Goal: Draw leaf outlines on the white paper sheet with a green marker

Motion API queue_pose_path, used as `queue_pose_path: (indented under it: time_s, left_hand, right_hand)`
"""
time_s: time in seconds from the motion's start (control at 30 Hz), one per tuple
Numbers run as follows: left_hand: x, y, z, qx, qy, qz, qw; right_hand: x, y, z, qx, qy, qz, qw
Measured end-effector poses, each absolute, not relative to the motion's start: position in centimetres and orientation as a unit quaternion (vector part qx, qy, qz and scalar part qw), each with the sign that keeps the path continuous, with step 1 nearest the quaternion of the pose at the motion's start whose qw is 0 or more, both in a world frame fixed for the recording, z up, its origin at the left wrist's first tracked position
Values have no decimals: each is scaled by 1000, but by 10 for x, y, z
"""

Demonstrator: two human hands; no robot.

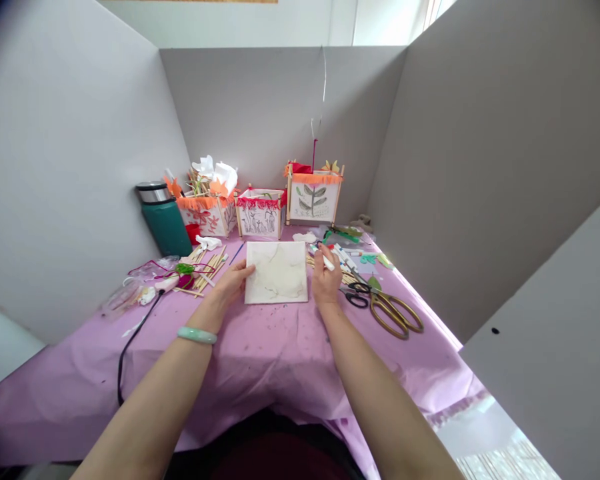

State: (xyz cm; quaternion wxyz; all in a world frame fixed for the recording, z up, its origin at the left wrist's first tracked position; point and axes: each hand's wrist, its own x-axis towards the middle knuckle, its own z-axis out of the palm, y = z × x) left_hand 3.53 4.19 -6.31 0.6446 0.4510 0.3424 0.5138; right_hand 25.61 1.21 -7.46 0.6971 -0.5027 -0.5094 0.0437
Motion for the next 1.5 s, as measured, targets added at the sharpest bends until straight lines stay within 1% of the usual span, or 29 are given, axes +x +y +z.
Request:
queue_pose_path:
  time_s: [0.07,0.13,0.23,0.3,0.37,0.43,0.5,0.63,0.83,1.03,1.27,1.5]
  left_hand:
    - [36,42,-63,441,343,514,651]
    - [36,42,-64,440,338,509,658]
    - [37,40,-62,445,330,495,670]
    - [38,38,-60,443,316,490,682]
    - [38,36,-58,436,300,487,695]
    - [38,34,-56,431,287,480,708]
    - [37,33,-56,433,277,475,715]
    - [37,36,-58,428,268,481,717]
    - [38,44,-65,357,272,510,734]
    - [37,47,-65,355,278,506,735]
    - [36,44,-65,362,265,528,721]
    - [33,44,-67,409,267,523,698]
  right_hand:
    - [249,5,-67,-473,-469,67,743]
    - [237,0,-60,-441,-471,134,752]
    - [216,-5,-50,-412,-544,193,705]
    - [204,-4,-47,-398,-588,201,675]
    - [196,-3,-48,-395,-604,199,663]
    - [191,-3,-54,-400,-621,179,650]
    - [190,-6,-60,-400,-652,133,631]
    - [190,-14,-66,-363,-706,56,605]
    - [190,-13,-69,-339,-737,14,584]
    - [192,-8,-75,-350,-747,-10,565]
    - [193,-6,-82,-371,-802,-59,465]
    - [188,-7,-81,-342,-842,-119,400]
